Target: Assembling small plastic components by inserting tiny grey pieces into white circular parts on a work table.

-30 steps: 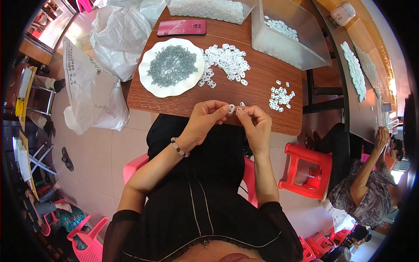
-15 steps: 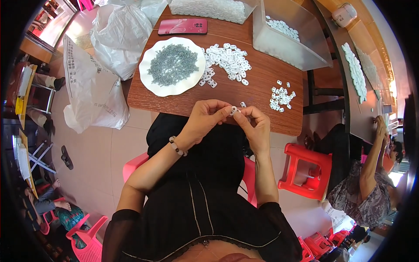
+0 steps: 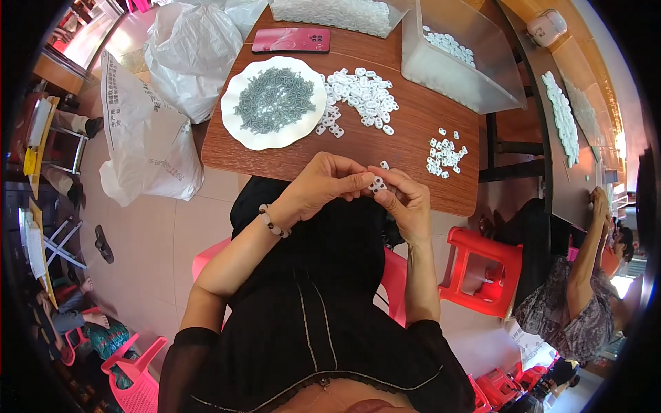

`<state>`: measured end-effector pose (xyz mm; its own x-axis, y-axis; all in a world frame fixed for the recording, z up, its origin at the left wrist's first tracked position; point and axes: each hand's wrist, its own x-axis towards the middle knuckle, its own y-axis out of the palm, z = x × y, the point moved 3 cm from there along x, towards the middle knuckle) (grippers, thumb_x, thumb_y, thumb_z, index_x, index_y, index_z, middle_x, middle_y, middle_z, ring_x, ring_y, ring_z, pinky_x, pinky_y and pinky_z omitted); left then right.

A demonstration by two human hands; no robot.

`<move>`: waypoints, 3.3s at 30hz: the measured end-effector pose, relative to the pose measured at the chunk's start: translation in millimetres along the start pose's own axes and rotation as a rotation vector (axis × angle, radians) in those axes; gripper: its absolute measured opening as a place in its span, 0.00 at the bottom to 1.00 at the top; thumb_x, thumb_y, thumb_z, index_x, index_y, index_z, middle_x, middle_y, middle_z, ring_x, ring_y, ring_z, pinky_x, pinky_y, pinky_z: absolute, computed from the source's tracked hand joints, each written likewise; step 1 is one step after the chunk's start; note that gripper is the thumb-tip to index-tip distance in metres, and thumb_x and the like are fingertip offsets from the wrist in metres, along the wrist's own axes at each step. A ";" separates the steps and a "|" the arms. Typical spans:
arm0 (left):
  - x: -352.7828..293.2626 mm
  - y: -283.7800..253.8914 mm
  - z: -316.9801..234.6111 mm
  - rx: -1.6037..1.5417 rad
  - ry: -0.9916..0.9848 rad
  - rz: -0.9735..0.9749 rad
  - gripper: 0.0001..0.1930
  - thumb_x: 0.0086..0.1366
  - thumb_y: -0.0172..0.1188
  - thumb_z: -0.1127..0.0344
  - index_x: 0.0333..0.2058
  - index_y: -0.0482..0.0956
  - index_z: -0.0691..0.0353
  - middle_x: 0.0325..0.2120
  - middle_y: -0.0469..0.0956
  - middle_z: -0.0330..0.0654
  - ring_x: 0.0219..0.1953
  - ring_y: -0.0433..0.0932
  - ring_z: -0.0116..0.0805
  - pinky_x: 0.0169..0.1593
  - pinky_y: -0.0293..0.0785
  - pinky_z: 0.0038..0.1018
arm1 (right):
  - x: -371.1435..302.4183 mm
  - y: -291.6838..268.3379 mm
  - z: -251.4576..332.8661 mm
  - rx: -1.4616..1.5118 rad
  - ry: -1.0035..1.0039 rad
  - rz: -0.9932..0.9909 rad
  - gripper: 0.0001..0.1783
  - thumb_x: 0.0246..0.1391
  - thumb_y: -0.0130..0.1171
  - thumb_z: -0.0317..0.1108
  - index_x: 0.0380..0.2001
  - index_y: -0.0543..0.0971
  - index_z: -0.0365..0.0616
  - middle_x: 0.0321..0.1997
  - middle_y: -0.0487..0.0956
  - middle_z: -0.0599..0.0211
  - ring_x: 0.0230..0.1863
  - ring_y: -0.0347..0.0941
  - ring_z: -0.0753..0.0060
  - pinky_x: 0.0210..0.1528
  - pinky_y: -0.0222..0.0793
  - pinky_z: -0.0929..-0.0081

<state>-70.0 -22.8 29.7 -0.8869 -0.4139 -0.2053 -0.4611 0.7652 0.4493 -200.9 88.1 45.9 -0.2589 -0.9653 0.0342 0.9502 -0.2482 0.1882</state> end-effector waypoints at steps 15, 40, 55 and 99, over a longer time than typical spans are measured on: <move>-3.6 6.3 3.4 -0.054 -0.006 -0.036 0.14 0.61 0.66 0.58 0.32 0.84 0.65 0.21 0.79 0.34 0.23 0.72 0.17 0.27 0.67 0.14 | -4.8 2.5 -1.4 -0.134 -0.061 -0.067 0.16 0.52 0.64 0.25 0.46 0.78 0.35 0.42 0.76 0.66 0.42 0.77 0.75 0.46 0.72 0.82; -19.2 17.5 -3.9 -0.115 -0.016 -0.049 0.09 0.60 0.66 0.64 0.28 0.84 0.65 0.20 0.77 0.34 0.22 0.70 0.18 0.26 0.63 0.14 | -8.0 17.7 1.3 -0.307 -0.285 -0.107 0.25 0.52 0.64 0.46 0.42 0.81 0.32 0.42 0.79 0.54 0.41 0.74 0.68 0.42 0.70 0.76; -23.9 19.0 -5.1 -0.184 -0.061 -0.078 0.09 0.60 0.66 0.64 0.27 0.84 0.64 0.19 0.77 0.35 0.21 0.70 0.18 0.25 0.64 0.14 | -10.4 20.3 -1.8 -0.228 -0.300 -0.076 0.21 0.53 0.63 0.39 0.45 0.79 0.34 0.45 0.80 0.59 0.46 0.74 0.66 0.47 0.70 0.73; -7.7 18.1 6.5 -0.141 0.086 -0.166 0.12 0.66 0.59 0.62 0.31 0.83 0.66 0.23 0.79 0.35 0.24 0.70 0.16 0.29 0.66 0.15 | 8.9 9.4 -21.6 -0.001 -0.190 0.022 0.30 0.60 0.56 0.46 0.57 0.69 0.34 0.55 0.74 0.52 0.53 0.72 0.67 0.53 0.69 0.74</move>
<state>-71.7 -2.7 33.8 -0.7905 -0.5735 -0.2149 -0.5868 0.6087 0.5340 -190.5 75.4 26.8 -0.2663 -0.9376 0.2234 0.9562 -0.2276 0.1841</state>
